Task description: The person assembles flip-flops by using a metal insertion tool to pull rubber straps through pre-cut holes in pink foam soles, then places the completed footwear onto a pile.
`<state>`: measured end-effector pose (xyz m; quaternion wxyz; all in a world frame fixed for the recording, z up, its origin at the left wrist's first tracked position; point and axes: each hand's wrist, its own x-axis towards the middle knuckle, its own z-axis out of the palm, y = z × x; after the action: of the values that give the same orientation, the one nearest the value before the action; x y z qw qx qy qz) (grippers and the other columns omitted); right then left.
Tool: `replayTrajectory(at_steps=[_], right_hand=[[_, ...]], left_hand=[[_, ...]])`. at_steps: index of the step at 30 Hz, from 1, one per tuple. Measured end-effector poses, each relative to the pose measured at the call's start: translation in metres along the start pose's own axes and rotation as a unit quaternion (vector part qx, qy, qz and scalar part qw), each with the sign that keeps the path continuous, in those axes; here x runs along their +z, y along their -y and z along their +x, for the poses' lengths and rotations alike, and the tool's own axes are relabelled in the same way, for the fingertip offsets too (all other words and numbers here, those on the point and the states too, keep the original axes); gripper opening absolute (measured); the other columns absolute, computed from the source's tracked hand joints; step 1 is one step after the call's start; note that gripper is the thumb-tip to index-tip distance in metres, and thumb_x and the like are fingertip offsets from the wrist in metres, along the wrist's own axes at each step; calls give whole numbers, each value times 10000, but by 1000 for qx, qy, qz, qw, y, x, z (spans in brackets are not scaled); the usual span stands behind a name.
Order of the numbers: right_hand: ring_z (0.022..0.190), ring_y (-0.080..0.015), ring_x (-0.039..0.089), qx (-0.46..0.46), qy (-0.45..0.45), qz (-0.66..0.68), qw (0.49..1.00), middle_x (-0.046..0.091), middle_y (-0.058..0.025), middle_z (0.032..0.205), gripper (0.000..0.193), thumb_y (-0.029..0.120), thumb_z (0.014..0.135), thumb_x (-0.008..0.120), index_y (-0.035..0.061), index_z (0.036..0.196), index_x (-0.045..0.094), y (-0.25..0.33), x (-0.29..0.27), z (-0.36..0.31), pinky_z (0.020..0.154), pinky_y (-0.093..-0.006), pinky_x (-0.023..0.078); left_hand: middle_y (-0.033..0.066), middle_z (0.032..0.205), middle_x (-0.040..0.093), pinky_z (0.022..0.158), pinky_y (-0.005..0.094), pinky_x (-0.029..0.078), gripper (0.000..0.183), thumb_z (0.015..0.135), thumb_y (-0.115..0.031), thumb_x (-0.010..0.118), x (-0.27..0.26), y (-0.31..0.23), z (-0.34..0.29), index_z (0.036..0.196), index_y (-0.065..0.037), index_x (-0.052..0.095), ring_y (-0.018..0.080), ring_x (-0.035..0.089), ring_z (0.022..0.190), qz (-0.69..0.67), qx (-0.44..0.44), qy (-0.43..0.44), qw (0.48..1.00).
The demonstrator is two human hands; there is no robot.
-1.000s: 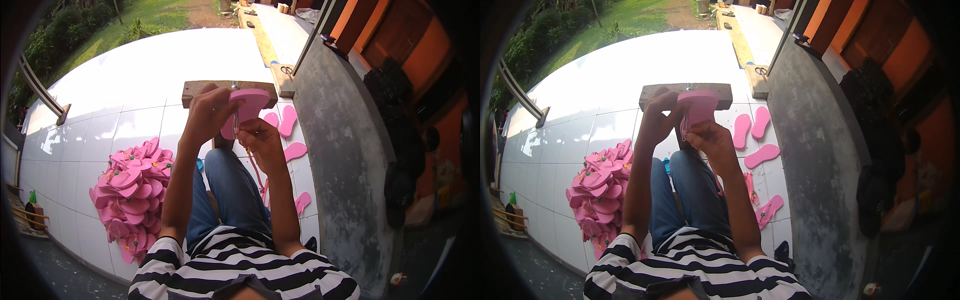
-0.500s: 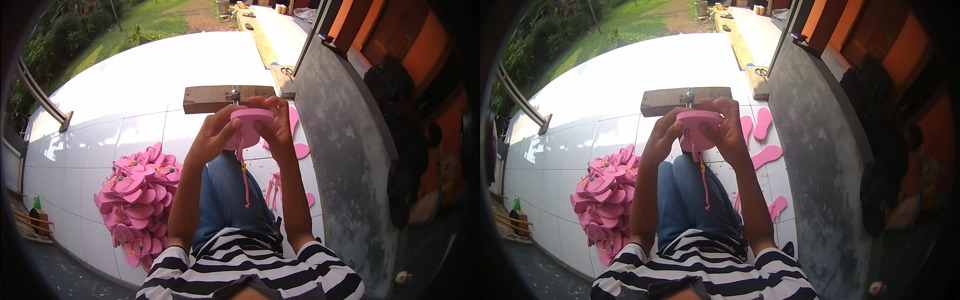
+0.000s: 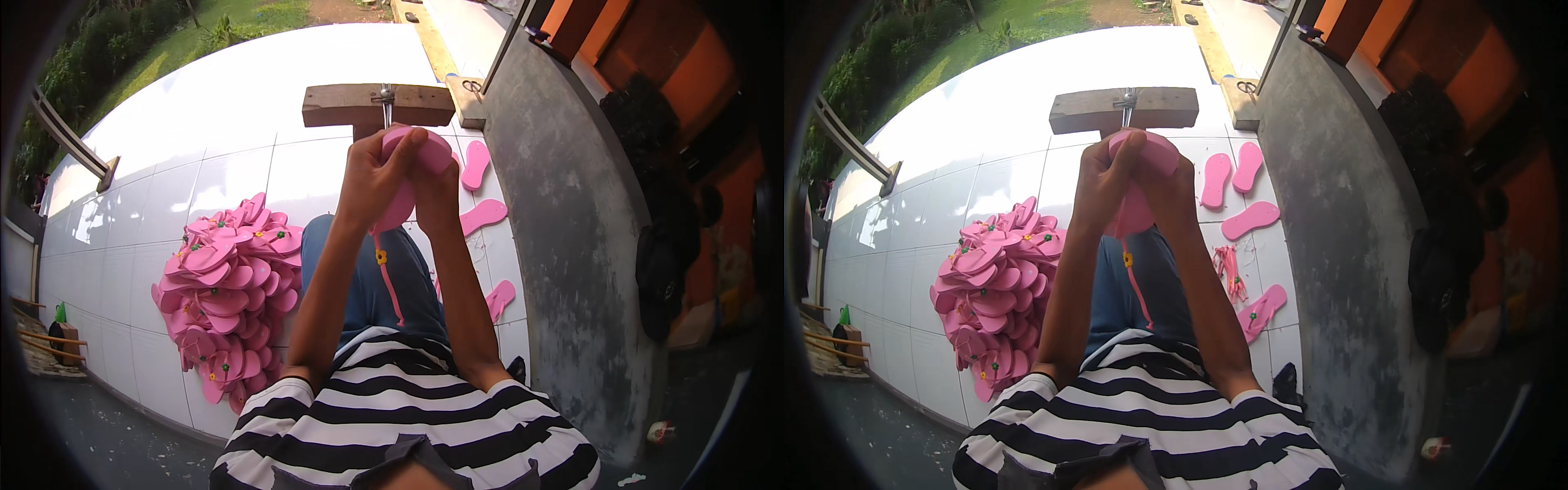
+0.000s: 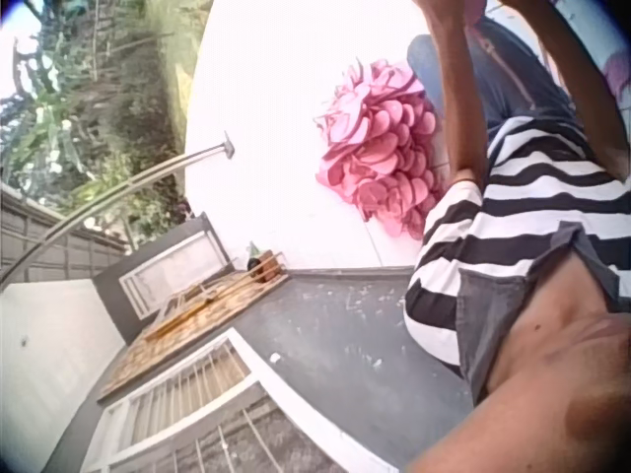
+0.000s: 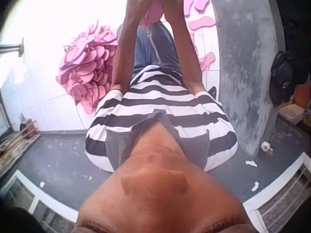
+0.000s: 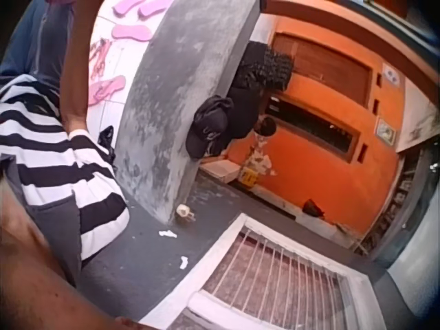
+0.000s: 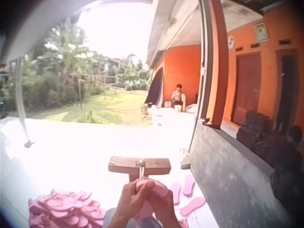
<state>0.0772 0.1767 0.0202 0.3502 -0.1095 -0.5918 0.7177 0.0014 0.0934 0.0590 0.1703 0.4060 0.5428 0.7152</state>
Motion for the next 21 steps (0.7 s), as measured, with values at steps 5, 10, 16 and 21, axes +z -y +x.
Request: replayTrajectory(at_steps=[5,10,16,21], right_hand=[[999,-247,701,-189,111,-86,972,727,-153,1031,436,281,850,768,-11,1156,659,43,-16,-80,883,-341,549],[1048,-260,611,94,-50,-145,984,589,-136,1134,553,111,816,782,-17,1271,496,10,-26,-115,935,-352,494],[891,-293,618,-50,-37,-545,836,578,-109,931,437,243,739,815,31,1021,557,-20,-21,-116,772,-392,506],[693,-287,641,8,138,-581,802,595,-94,750,228,249,849,690,53,798,585,-34,-13,-103,592,-408,511]], left_hand=[[117,735,671,655,272,510,209,845,-220,759,22,-36,-85,902,-21,732,224,676,666,44,159,49,985],[147,745,703,654,291,524,344,942,-320,645,12,20,-95,1058,0,700,210,694,676,41,-133,91,986],[241,1227,633,788,340,521,352,933,-342,641,-21,75,-94,1070,-26,719,279,696,887,298,-97,17,950],[208,1472,445,1047,419,409,321,948,-268,607,-30,73,-81,1079,6,712,353,508,1296,261,-148,42,953]])
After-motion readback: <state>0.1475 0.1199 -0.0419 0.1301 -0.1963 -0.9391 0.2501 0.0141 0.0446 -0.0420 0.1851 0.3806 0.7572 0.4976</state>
